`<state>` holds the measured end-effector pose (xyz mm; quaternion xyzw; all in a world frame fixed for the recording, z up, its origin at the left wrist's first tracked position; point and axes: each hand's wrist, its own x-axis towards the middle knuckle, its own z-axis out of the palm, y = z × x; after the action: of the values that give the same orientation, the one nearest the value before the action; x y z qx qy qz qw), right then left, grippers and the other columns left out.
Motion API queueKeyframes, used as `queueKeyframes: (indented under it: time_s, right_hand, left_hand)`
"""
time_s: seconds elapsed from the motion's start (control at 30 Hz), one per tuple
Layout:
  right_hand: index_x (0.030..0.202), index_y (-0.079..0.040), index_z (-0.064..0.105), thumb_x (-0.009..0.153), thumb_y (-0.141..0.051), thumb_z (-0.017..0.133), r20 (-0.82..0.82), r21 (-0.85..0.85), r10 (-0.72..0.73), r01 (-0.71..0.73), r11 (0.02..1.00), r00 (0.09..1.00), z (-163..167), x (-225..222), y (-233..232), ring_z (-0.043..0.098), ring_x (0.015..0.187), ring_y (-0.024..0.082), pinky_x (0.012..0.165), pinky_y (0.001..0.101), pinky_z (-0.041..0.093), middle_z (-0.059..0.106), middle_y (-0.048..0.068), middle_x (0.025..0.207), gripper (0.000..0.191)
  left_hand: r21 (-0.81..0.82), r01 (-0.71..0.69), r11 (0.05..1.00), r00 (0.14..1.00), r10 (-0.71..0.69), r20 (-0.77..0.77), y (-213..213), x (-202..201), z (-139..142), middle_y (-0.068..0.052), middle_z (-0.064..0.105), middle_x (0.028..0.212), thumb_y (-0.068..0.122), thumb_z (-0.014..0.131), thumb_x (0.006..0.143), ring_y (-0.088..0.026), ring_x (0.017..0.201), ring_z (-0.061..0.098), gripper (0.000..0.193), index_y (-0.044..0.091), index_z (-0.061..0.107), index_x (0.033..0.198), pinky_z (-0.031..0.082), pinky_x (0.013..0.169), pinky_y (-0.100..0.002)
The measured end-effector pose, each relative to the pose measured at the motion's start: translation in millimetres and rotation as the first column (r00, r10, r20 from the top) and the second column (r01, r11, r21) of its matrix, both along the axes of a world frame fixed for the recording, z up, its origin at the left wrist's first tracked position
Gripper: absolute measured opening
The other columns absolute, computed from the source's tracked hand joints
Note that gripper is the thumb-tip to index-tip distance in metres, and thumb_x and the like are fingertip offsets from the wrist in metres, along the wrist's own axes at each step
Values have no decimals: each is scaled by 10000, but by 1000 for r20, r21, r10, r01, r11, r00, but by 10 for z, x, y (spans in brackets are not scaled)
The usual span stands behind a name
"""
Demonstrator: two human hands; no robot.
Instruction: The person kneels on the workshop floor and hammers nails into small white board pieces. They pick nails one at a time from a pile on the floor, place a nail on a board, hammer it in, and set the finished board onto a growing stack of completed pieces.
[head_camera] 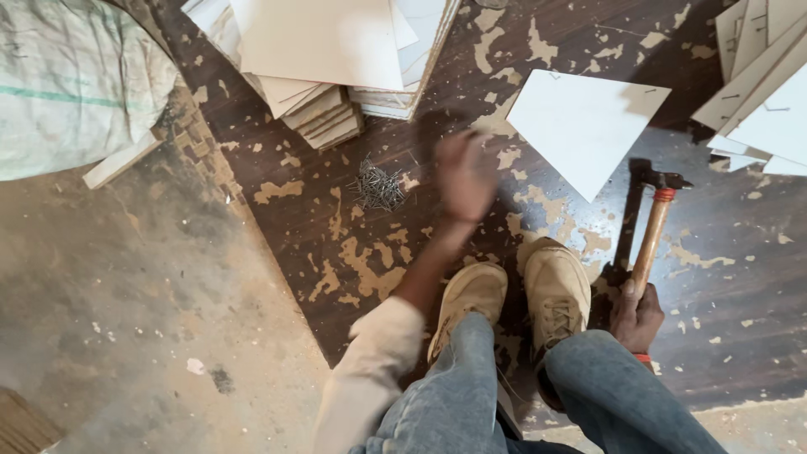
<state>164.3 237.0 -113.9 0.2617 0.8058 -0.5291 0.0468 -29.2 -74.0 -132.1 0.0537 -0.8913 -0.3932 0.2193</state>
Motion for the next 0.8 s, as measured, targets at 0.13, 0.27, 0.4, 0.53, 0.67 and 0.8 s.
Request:
queueKeyframes:
  time_s: [0.13, 0.27, 0.4, 0.53, 0.67, 0.8]
  right_hand:
    - [947, -20, 535, 1145, -391, 571, -8, -4, 10, -10, 1000, 1000, 15, -4, -4, 393, 548, 61, 474, 285, 307, 471, -2, 642, 422]
    - [959, -13, 543, 1133, -384, 576, 35, -30, -19, 20, 999, 999, -7, -3, 1, 393, 543, 67, 464, 290, 302, 467, 0, 642, 411]
    - [930, -5, 534, 1141, -374, 565, -17, 66, 31, -29, 997, 999, -31, 4, 18, 421, 561, 75, 494, 292, 341, 489, 6, 641, 427]
    - [898, -14, 519, 1134, -367, 546, 13, 54, 26, -27, 998, 1000, -49, -14, 67, 413, 539, 75, 474, 295, 329, 476, 1, 625, 426]
    - [877, -28, 523, 1113, -358, 545, 78, -32, -25, 28, 999, 997, 14, -49, 92, 386, 497, 74, 444, 300, 293, 449, -13, 597, 406]
    - [864, -46, 541, 1118, -356, 548, 68, -48, -27, 30, 998, 997, 230, -41, -10, 385, 525, 54, 456, 282, 289, 459, -32, 618, 402]
  left_hand:
    - [-196, -145, 970, 970, 178, 164, -1118, 613, -47, -98, 690, 1137, 193, 721, 915, -275, 1124, 623, 141, 94, 708, 1014, 441, 1037, -485]
    - [-322, -39, 946, 955, 130, 268, -1427, 867, -106, -142, 653, 1187, 184, 714, 960, -354, 1173, 549, 114, 76, 687, 987, 404, 1020, -508]
    - [-279, -105, 955, 974, 155, 163, -1407, 891, -148, -115, 674, 1124, 137, 705, 951, -321, 1110, 575, 58, 86, 700, 979, 426, 988, -499]
    - [-9, -254, 967, 960, 254, 116, -1343, 928, -141, -109, 725, 946, 116, 798, 935, -262, 870, 688, 102, 82, 760, 1024, 553, 781, -418]
    - [329, -103, 939, 977, 33, 211, -1085, 722, -86, -150, 787, 1131, 69, 657, 1051, -254, 987, 797, 255, 51, 719, 1298, 650, 851, -328]
    - [331, -25, 943, 958, -72, 278, -614, 171, -57, -175, 784, 1148, 99, 592, 1024, -199, 973, 799, 362, 7, 614, 1373, 635, 627, -258]
